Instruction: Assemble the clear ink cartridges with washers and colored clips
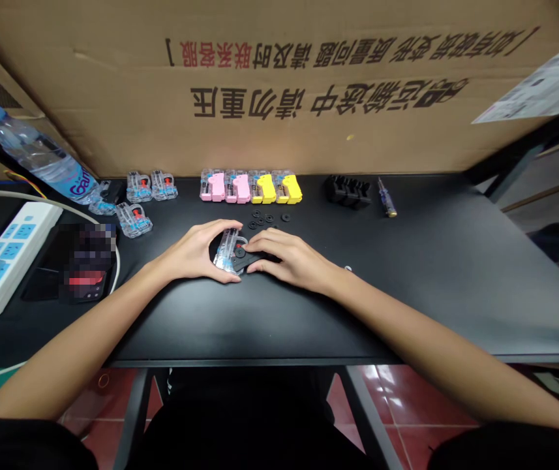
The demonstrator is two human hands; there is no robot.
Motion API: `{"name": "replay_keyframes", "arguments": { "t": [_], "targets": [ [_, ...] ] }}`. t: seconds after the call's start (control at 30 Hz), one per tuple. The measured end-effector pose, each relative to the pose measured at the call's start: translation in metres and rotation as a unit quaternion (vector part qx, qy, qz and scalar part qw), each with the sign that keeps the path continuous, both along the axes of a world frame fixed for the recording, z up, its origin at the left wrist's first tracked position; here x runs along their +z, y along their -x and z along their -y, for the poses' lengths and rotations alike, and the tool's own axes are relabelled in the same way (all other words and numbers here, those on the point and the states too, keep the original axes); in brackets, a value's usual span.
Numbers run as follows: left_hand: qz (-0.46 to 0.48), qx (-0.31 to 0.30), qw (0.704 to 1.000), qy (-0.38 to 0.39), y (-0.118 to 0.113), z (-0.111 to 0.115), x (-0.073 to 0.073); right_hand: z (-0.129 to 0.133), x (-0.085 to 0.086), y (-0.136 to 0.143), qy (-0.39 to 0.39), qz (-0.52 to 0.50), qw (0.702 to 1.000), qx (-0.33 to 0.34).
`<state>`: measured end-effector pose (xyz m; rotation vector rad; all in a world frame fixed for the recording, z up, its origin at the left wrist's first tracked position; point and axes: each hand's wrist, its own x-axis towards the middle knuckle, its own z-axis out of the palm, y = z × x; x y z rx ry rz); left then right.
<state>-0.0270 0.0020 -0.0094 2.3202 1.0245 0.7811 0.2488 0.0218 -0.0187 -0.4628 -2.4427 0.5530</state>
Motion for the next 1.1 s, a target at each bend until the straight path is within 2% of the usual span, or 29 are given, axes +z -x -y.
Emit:
{"name": "replay_keyframes", "arguments": {
  "t": [0.4,0.9,1.0,1.1],
  "targets": [
    [0.01,-0.011,1.0,0.027,0.001,-0.001,0.001,-0.007,0.002,-0.004,0.077,0.007,0.997,0.013],
    [0.003,-0.007,1.0,0.014,0.002,0.0,0.004,0.0,-0.006,-0.001,0.072,-0.006,0.997,-0.03],
    [0.018,0.006,0.999,0.045,0.001,0.002,0.009,0.001,-0.002,0.0,0.114,-0.024,0.992,-0.042],
    [0.081,0.039,0.992,0.09,-0.006,0.005,0.014,0.003,0.004,0.007,0.225,-0.086,0.968,-0.074]
  ]
}}
